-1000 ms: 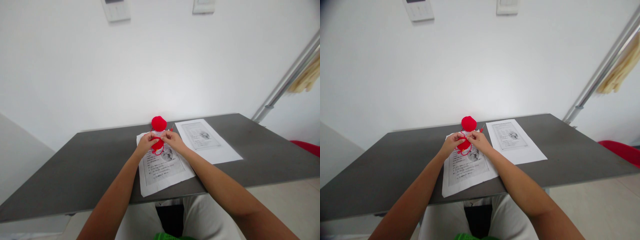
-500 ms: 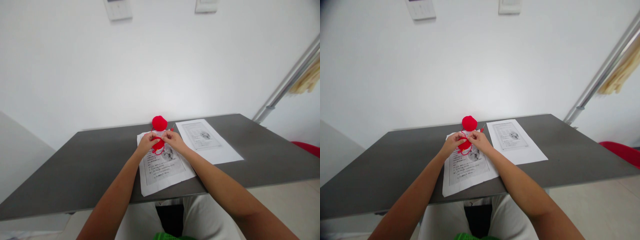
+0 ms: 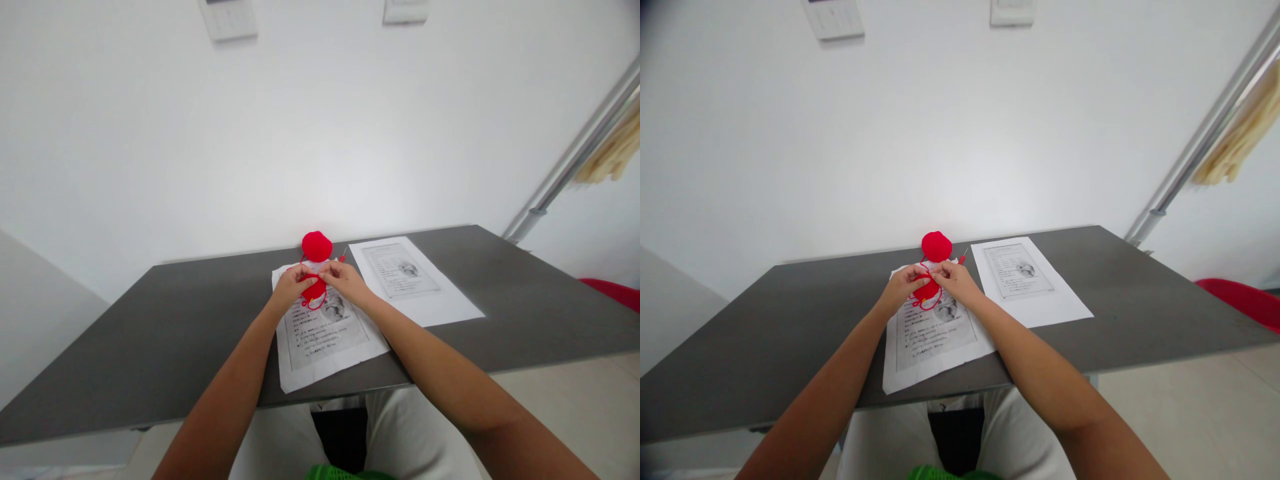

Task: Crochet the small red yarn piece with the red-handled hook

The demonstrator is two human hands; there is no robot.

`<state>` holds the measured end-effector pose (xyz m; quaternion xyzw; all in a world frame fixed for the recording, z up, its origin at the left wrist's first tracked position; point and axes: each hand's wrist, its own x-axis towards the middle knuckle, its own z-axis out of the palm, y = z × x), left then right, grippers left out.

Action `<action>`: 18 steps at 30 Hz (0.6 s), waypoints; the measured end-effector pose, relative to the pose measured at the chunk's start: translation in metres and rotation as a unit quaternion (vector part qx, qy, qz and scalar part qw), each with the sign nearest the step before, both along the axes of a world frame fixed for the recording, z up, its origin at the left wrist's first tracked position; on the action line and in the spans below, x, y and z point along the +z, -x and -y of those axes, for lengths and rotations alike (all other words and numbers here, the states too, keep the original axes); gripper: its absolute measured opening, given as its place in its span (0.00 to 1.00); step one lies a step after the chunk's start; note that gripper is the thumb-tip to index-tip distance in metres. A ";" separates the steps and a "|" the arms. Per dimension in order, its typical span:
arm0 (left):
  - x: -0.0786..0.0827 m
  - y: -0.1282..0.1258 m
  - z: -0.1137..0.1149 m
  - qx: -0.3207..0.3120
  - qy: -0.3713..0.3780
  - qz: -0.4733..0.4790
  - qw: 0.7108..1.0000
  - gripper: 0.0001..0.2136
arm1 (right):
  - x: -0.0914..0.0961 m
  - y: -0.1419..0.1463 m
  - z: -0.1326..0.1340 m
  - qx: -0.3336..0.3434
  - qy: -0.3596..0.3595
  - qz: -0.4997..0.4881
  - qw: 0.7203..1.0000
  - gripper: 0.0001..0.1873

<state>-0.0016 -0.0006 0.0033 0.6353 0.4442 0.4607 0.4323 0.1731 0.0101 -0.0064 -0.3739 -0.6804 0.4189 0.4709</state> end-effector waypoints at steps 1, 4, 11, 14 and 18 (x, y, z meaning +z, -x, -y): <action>0.000 0.000 0.000 0.000 -0.001 -0.004 1.000 0.09 | 0.000 0.000 0.000 0.000 0.000 0.000 1.000 0.06; 0.000 0.000 -0.001 0.002 -0.009 -0.014 1.000 0.09 | 0.000 -0.001 0.001 0.002 -0.002 0.001 1.000 0.07; -0.003 0.000 -0.002 0.003 -0.029 -0.022 0.999 0.07 | 0.001 -0.002 0.003 0.001 -0.009 0.011 1.000 0.06; -0.003 0.000 -0.003 0.004 -0.037 -0.031 0.999 0.06 | 0.001 -0.002 0.002 -0.002 -0.018 0.026 0.999 0.05; -0.002 -0.001 -0.003 0.011 -0.031 -0.035 0.999 0.06 | 0.001 -0.001 0.002 -0.022 -0.026 0.045 0.998 0.05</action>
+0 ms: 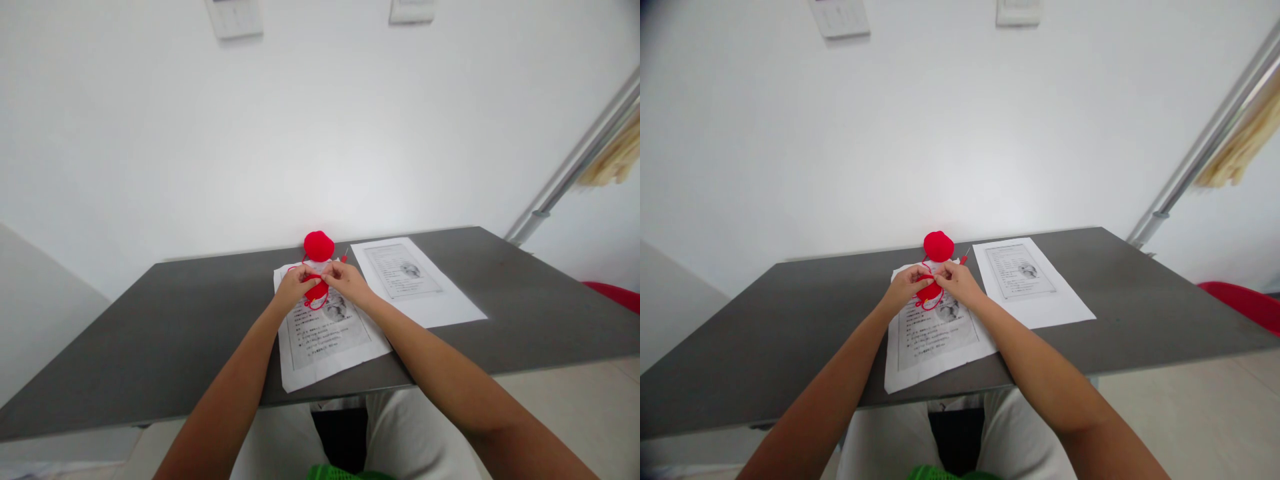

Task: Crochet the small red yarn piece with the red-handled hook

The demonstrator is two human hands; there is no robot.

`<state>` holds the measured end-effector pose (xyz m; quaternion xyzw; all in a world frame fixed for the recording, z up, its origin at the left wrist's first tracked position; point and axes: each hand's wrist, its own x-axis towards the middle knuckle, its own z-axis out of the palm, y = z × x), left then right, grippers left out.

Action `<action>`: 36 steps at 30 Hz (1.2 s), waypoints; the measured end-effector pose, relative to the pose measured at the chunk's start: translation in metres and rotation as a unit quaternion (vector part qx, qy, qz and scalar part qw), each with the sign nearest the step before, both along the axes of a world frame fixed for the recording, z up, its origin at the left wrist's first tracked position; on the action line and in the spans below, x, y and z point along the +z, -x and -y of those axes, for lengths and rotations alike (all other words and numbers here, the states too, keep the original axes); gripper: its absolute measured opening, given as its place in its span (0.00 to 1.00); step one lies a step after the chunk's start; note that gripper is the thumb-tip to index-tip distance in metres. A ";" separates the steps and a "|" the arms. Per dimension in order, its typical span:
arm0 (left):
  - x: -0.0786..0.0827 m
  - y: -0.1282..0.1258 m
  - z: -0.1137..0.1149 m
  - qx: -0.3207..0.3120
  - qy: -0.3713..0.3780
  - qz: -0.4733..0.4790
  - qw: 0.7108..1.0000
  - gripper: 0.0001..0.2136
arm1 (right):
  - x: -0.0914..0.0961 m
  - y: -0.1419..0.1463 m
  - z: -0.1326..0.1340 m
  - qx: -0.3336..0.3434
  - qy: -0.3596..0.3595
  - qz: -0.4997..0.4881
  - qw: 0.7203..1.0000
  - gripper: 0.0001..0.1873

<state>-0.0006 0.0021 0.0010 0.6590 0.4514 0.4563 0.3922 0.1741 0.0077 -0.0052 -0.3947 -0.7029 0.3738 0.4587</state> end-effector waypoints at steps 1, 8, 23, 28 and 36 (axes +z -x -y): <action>0.000 0.000 0.000 -0.001 0.004 0.006 1.000 0.06 | 0.000 0.000 0.000 -0.006 -0.002 0.001 1.000 0.05; 0.004 -0.001 0.004 -0.006 0.061 0.066 0.996 0.09 | 0.002 0.001 0.000 -0.021 -0.010 -0.015 1.000 0.05; 0.005 0.000 0.004 -0.009 0.069 0.093 0.993 0.10 | -0.008 0.001 -0.006 0.035 0.035 -0.074 0.996 0.08; 0.004 -0.001 0.003 -0.006 0.064 0.092 0.994 0.11 | -0.007 0.001 -0.004 0.031 0.032 -0.083 0.996 0.09; 0.005 -0.001 0.004 -0.010 0.046 0.069 0.997 0.10 | -0.003 0.000 -0.001 0.026 0.030 -0.069 0.997 0.08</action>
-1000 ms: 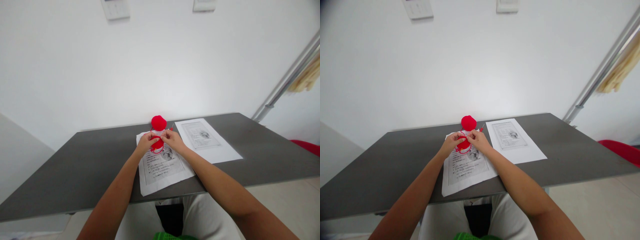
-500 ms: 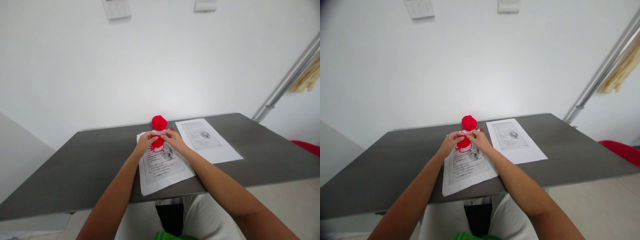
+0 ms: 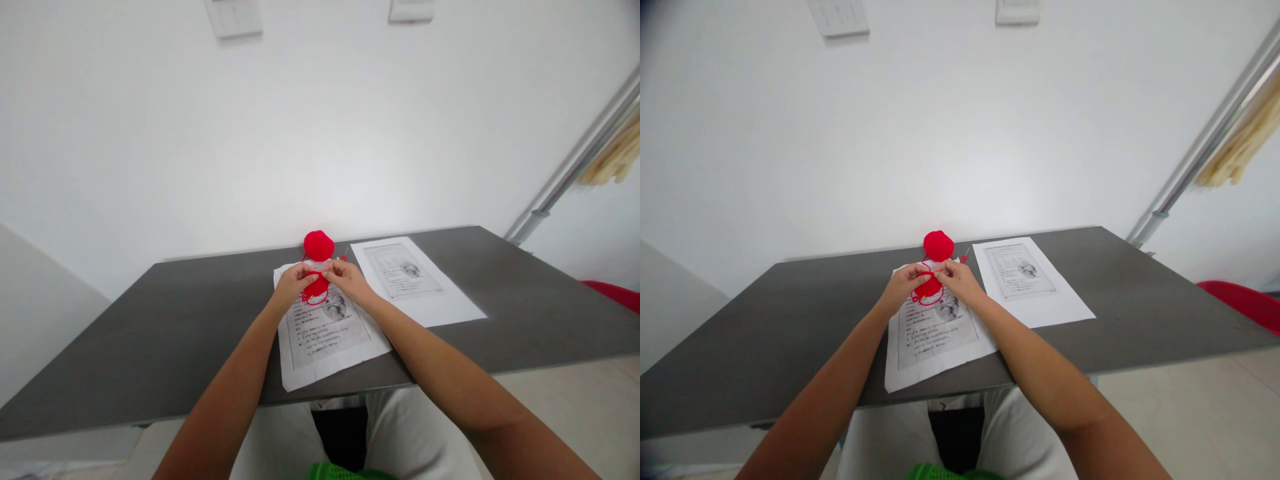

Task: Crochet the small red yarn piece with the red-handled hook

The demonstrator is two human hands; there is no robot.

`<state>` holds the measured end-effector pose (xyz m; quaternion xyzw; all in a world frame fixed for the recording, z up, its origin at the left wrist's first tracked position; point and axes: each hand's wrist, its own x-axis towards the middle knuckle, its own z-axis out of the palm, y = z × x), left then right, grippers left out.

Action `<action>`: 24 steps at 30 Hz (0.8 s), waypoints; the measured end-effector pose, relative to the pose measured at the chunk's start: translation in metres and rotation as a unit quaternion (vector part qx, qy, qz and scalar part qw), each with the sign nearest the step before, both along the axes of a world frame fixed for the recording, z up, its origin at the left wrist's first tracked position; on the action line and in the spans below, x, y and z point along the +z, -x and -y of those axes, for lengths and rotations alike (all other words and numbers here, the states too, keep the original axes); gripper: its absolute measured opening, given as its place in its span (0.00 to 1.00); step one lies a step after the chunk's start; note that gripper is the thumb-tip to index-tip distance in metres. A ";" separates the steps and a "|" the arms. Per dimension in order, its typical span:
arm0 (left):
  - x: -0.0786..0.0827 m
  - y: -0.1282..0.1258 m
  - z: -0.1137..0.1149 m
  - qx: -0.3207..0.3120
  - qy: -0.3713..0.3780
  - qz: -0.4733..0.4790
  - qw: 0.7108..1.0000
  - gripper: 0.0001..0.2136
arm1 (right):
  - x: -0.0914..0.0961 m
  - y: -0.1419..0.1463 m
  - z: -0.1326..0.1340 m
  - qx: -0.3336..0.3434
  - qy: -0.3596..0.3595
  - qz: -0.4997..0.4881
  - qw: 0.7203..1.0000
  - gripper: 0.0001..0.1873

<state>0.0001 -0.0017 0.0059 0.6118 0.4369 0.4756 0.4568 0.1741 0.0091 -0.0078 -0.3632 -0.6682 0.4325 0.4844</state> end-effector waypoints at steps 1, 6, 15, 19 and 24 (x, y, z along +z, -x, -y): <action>0.000 0.000 0.000 -0.001 -0.001 -0.001 1.000 0.09 | 0.000 0.000 0.000 -0.001 -0.001 0.001 1.000 0.08; 0.001 0.000 0.001 0.000 0.004 0.005 1.000 0.09 | 0.000 0.001 0.000 0.001 -0.006 -0.003 1.000 0.08; 0.001 0.000 0.001 0.001 -0.002 -0.004 1.000 0.09 | 0.000 0.001 0.001 0.000 -0.007 -0.005 1.000 0.08; 0.001 0.000 0.000 0.003 -0.016 -0.019 1.000 0.08 | 0.001 0.001 0.001 -0.003 -0.012 -0.003 1.000 0.07; 0.002 -0.001 0.001 -0.005 -0.018 -0.023 1.000 0.08 | 0.001 0.001 0.001 -0.011 -0.021 0.006 1.000 0.06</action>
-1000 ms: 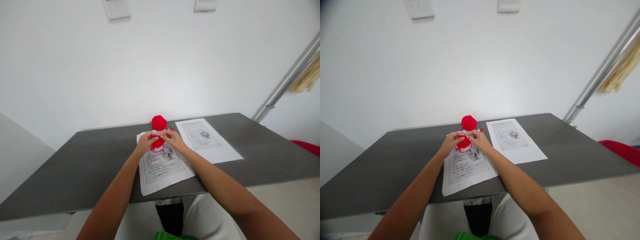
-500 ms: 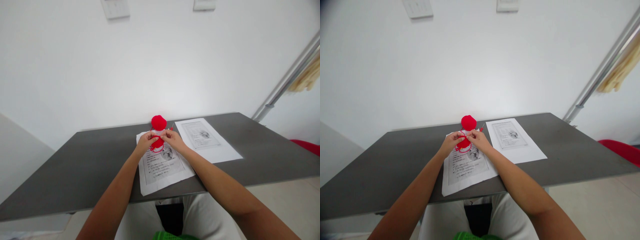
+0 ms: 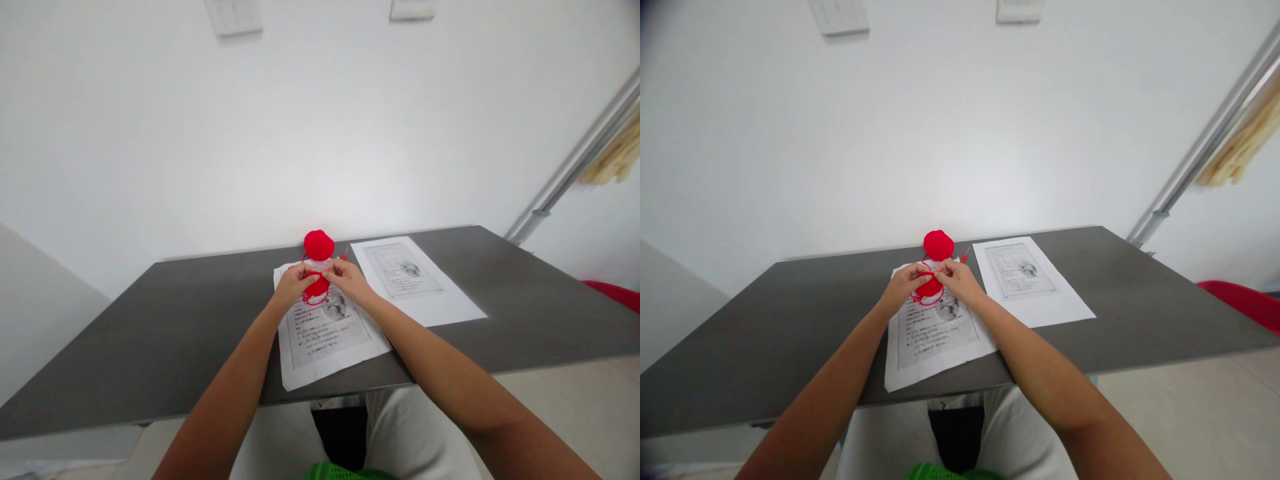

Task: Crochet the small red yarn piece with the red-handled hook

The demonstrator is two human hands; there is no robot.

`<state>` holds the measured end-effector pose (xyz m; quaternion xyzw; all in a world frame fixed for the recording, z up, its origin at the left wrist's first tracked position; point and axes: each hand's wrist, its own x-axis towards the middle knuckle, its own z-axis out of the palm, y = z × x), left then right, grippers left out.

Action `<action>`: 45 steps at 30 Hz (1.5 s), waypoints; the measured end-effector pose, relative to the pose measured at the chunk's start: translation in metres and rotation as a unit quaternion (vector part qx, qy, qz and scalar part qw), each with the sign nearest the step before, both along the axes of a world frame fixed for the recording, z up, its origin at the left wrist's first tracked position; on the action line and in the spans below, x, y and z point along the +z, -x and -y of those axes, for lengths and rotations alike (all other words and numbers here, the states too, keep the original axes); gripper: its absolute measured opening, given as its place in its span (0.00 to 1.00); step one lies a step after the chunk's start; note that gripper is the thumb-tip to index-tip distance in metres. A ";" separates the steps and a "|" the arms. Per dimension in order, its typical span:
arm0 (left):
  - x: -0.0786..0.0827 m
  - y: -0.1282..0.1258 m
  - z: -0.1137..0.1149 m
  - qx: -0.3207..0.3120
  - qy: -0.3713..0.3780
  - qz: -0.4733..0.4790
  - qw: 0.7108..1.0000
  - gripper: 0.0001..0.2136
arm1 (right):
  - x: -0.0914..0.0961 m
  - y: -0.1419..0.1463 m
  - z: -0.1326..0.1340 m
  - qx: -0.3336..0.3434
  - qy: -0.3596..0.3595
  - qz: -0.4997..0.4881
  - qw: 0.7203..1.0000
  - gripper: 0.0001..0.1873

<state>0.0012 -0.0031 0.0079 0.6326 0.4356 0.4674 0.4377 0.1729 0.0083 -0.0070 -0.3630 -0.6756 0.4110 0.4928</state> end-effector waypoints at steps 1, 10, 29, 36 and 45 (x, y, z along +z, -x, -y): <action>0.000 0.000 0.000 -0.003 0.003 0.002 1.000 0.08 | 0.000 0.000 0.000 -0.002 -0.001 0.001 1.000 0.06; 0.001 0.000 0.001 -0.001 0.031 0.025 0.999 0.10 | 0.003 0.000 0.001 -0.006 0.004 0.002 1.000 0.06; 0.000 0.000 0.000 0.008 0.003 0.017 1.000 0.07 | 0.001 0.000 0.000 -0.007 0.008 0.011 1.000 0.07; 0.005 -0.001 0.003 -0.001 0.036 0.030 0.999 0.10 | -0.002 -0.001 -0.004 -0.008 0.014 0.010 1.000 0.06; 0.001 0.001 0.002 0.007 0.041 0.034 0.999 0.12 | -0.001 -0.002 -0.003 0.006 0.032 -0.008 0.999 0.07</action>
